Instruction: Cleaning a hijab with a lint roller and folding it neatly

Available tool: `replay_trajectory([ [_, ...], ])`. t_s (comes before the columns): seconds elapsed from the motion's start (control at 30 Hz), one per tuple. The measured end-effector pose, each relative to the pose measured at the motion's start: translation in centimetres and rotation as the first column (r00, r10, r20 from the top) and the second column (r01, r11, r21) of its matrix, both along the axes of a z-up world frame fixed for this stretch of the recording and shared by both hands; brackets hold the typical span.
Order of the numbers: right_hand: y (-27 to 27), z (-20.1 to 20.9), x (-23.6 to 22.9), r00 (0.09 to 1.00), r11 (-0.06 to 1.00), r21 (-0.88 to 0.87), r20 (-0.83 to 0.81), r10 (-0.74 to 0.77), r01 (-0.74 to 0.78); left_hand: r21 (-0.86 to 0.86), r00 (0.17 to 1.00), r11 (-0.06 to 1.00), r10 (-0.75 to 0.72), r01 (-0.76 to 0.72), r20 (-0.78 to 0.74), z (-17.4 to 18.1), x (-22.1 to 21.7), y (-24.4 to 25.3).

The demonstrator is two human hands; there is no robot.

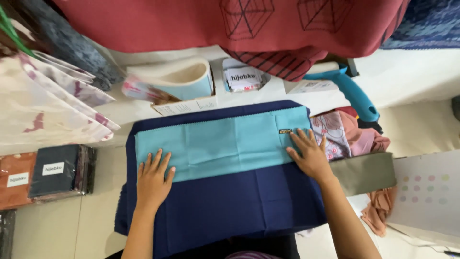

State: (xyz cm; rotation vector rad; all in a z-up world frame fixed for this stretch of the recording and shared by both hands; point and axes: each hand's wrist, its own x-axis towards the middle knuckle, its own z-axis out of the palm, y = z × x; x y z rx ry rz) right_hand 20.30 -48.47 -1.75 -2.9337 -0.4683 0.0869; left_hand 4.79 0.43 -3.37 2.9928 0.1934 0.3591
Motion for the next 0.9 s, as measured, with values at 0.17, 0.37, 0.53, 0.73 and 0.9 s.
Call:
replay_trajectory([
  [0.17, 1.3, 1.0, 6.7, 0.915, 0.941, 0.274, 0.396, 0.079, -0.199, 0.18, 0.983, 0.984, -0.013, -0.021, 0.184, 0.7, 6.0, 3.7],
  [0.37, 3.3, -0.2, 10.7, 0.93, 0.923, 0.216, 0.26, 0.259, -0.318, 0.123, 0.988, 0.991, 0.063, -0.046, -0.138, -3.5, 10.0, 9.5],
  [0.53, 3.4, 0.9, 9.8, 0.85, 0.894, 0.204, 0.448, 0.278, -0.4, 0.117, 0.999, 0.992, -0.042, 0.04, 0.012, -0.7, 8.3, 8.4],
  [0.73, 4.0, 1.2, 8.6, 0.776, 0.902, 0.149, 0.577, 0.253, -0.405, 0.113, 0.937, 0.984, -0.164, 0.135, 0.31, 2.0, 6.8, 7.2],
  [0.9, 2.9, 1.2, 7.9, 0.796, 0.918, 0.13, 0.553, 0.247, -0.376, 0.029, 0.909, 0.976, -0.212, 0.216, 0.36, 4.8, 4.2, 6.3],
])
